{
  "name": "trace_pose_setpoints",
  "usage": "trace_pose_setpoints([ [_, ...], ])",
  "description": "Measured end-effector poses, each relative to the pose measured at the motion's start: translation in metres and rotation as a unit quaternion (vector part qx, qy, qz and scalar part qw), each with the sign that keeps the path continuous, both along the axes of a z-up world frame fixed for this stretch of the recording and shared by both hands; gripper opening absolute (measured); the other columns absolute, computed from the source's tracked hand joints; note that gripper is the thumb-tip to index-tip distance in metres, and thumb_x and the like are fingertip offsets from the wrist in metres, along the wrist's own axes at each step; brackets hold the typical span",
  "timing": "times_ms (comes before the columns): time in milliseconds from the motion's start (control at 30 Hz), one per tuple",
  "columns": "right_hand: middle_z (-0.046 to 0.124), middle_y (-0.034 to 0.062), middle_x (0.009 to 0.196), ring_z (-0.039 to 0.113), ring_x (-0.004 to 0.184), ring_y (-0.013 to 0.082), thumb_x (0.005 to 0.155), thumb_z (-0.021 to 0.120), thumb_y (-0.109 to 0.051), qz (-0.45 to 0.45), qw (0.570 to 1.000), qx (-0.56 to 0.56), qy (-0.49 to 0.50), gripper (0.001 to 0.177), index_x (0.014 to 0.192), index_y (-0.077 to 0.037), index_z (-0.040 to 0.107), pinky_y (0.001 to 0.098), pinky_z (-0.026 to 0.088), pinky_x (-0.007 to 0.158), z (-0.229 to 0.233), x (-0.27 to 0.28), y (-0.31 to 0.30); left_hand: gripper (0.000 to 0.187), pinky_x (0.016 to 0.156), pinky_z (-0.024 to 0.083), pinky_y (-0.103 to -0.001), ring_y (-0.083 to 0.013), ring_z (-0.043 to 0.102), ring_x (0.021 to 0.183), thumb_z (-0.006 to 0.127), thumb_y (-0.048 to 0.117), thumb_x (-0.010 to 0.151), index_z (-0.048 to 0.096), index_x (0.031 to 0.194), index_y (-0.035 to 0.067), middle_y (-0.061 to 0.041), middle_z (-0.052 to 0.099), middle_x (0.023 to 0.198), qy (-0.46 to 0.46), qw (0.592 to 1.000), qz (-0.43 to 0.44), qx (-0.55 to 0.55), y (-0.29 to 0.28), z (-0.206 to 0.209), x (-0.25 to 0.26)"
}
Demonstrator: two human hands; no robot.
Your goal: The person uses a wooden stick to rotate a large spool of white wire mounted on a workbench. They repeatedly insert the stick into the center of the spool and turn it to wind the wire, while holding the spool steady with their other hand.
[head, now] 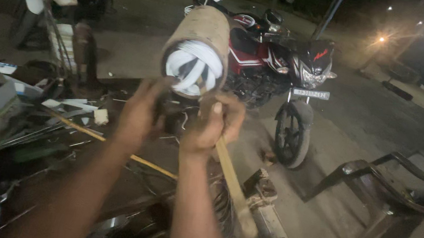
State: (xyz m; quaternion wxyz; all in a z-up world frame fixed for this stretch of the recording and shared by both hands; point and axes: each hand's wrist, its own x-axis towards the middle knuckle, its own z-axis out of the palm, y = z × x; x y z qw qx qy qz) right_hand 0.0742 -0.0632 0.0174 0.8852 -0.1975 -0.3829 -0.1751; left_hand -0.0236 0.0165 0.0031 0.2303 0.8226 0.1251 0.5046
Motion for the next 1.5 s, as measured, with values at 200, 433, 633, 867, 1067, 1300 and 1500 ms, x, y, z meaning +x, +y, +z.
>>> trace_pose_setpoints([
  [200, 0.059, 0.0058, 0.093, 0.056, 0.080, 0.0151, 0.093, 0.055, -0.014, -0.027, 0.997, -0.046, 0.052, 0.018, 0.101, 0.001, 0.060, 0.0294, 0.049, 0.071, 0.005, 0.027, 0.023, 0.083, 0.101, 0.051, -0.049, -0.0464, 0.057, 0.123, 0.069, -0.008, 0.066, 0.053, 0.144, 0.016, -0.023, 0.055, 0.136, -0.056, 0.997, 0.027, 0.053, -0.005, -0.006, 0.013],
  [433, 0.059, 0.0062, 0.084, 0.055, 0.072, 0.0134, 0.094, 0.049, -0.015, -0.077, 0.990, -0.114, 0.013, 0.018, 0.094, -0.001, 0.061, 0.0281, 0.047, 0.065, 0.024, 0.042, 0.022, 0.084, 0.092, 0.051, -0.053, -0.0472, 0.059, 0.114, 0.073, 0.000, 0.071, 0.047, 0.147, 0.021, -0.023, 0.055, 0.135, 0.002, 0.999, 0.053, 0.004, -0.009, -0.004, 0.016],
  [633, 0.057, 0.0077, 0.068, 0.052, 0.061, 0.0160, 0.094, 0.043, -0.017, 0.009, 0.996, -0.087, 0.026, 0.024, 0.090, -0.003, 0.062, 0.0292, 0.043, 0.059, 0.046, 0.046, 0.006, 0.081, 0.097, 0.053, -0.050, -0.0443, 0.061, 0.120, 0.069, -0.004, 0.070, 0.045, 0.145, 0.017, -0.021, 0.058, 0.139, -0.090, 0.996, -0.002, 0.012, -0.009, -0.003, 0.012],
  [867, 0.036, -0.0019, 0.060, 0.034, 0.052, 0.0118, 0.105, 0.045, -0.022, 0.074, 0.994, -0.044, 0.062, 0.027, 0.086, -0.007, 0.058, 0.0337, 0.039, 0.054, 0.036, 0.000, -0.051, 0.079, 0.096, 0.055, -0.049, -0.0427, 0.062, 0.119, 0.069, -0.004, 0.076, 0.046, 0.147, 0.020, -0.020, 0.060, 0.138, -0.080, 0.997, 0.019, 0.016, -0.006, -0.008, 0.018],
  [1067, 0.043, 0.0036, 0.063, 0.040, 0.056, 0.0138, 0.101, 0.045, -0.017, 0.073, 0.997, -0.011, 0.019, 0.022, 0.092, -0.002, 0.059, 0.0365, 0.044, 0.058, 0.016, -0.047, -0.074, 0.078, 0.093, 0.055, -0.049, -0.0419, 0.063, 0.117, 0.067, -0.004, 0.076, 0.049, 0.147, 0.024, -0.020, 0.059, 0.139, -0.017, 0.999, 0.037, 0.010, -0.008, -0.005, 0.013],
  [1300, 0.038, 0.0025, 0.063, 0.040, 0.060, 0.0145, 0.098, 0.052, -0.009, 0.076, 0.996, 0.041, -0.036, 0.014, 0.106, 0.000, 0.060, 0.0380, 0.042, 0.070, 0.003, -0.064, -0.118, 0.065, 0.094, 0.054, -0.045, -0.0388, 0.063, 0.121, 0.071, 0.002, 0.082, 0.053, 0.143, 0.018, -0.018, 0.060, 0.139, -0.023, 0.999, 0.024, -0.040, -0.006, 0.008, 0.003],
  [1500, 0.039, 0.0008, 0.063, 0.040, 0.060, 0.0124, 0.096, 0.055, -0.011, 0.080, 0.993, 0.032, -0.076, 0.014, 0.102, 0.001, 0.061, 0.0325, 0.039, 0.064, -0.007, -0.037, -0.098, 0.072, 0.101, 0.052, -0.044, -0.0391, 0.061, 0.124, 0.072, 0.001, 0.078, 0.050, 0.146, 0.017, -0.020, 0.059, 0.141, -0.007, 0.999, 0.036, -0.040, 0.000, 0.004, 0.003],
])
